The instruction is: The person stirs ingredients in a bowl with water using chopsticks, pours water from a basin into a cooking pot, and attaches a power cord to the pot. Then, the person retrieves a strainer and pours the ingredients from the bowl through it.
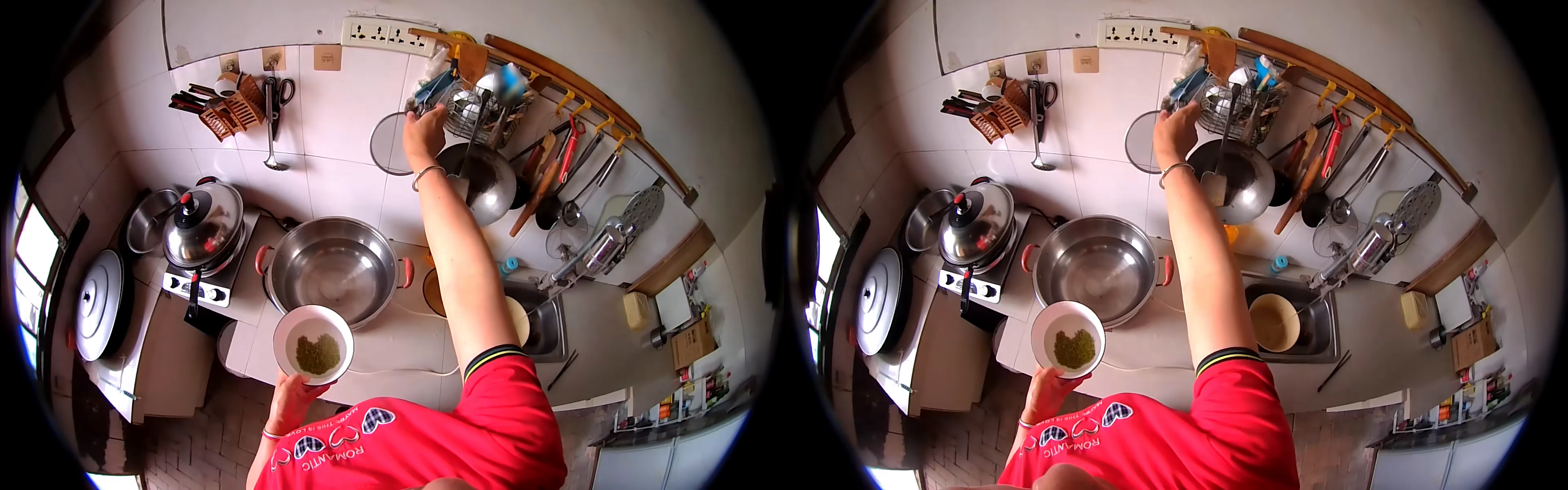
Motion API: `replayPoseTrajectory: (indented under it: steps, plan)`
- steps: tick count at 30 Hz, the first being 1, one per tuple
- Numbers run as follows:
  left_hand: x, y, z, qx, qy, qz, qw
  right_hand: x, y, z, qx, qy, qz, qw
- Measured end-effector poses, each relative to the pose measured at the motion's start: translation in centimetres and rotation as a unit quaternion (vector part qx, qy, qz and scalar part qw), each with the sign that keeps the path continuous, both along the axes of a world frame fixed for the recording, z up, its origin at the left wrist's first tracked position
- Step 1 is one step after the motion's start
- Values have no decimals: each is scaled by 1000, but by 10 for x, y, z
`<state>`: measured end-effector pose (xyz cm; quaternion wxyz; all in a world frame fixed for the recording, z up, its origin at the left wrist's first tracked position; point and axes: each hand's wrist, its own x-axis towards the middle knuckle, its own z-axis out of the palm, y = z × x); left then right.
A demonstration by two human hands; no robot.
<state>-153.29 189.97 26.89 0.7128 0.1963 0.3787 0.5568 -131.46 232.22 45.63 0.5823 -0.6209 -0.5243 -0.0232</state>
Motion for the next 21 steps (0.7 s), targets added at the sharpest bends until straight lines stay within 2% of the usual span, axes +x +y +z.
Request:
replayPoseTrajectory:
  steps: [3, 7, 12, 16, 19, 20, 21]
  plan:
    - [2, -3, 0, 1, 4, 0, 1000, 7, -2, 9, -11, -12, -7, 1000]
    - [6, -5, 2, 1, 7, -5, 1000, 20, 10, 20, -52, 47, 13, 997]
    - [17, -9, 19, 6, 15, 18, 1000, 23, 40, 26, 12, 171, 85, 982]
    - [14, -15, 14, 15, 16, 25, 999, 13, 64, 33, 109, 169, 71, 977]
    - [13, -21, 11, 5, 9, 37, 999, 6, 54, 32, 86, 161, 194, 964]
    - [11, -22, 8, -5, 9, 38, 999, 3, 35, 27, 62, 192, 285, 937]
    - [10, -23, 7, -17, 11, 38, 999, 2, 9, 23, 43, 191, 326, 925]
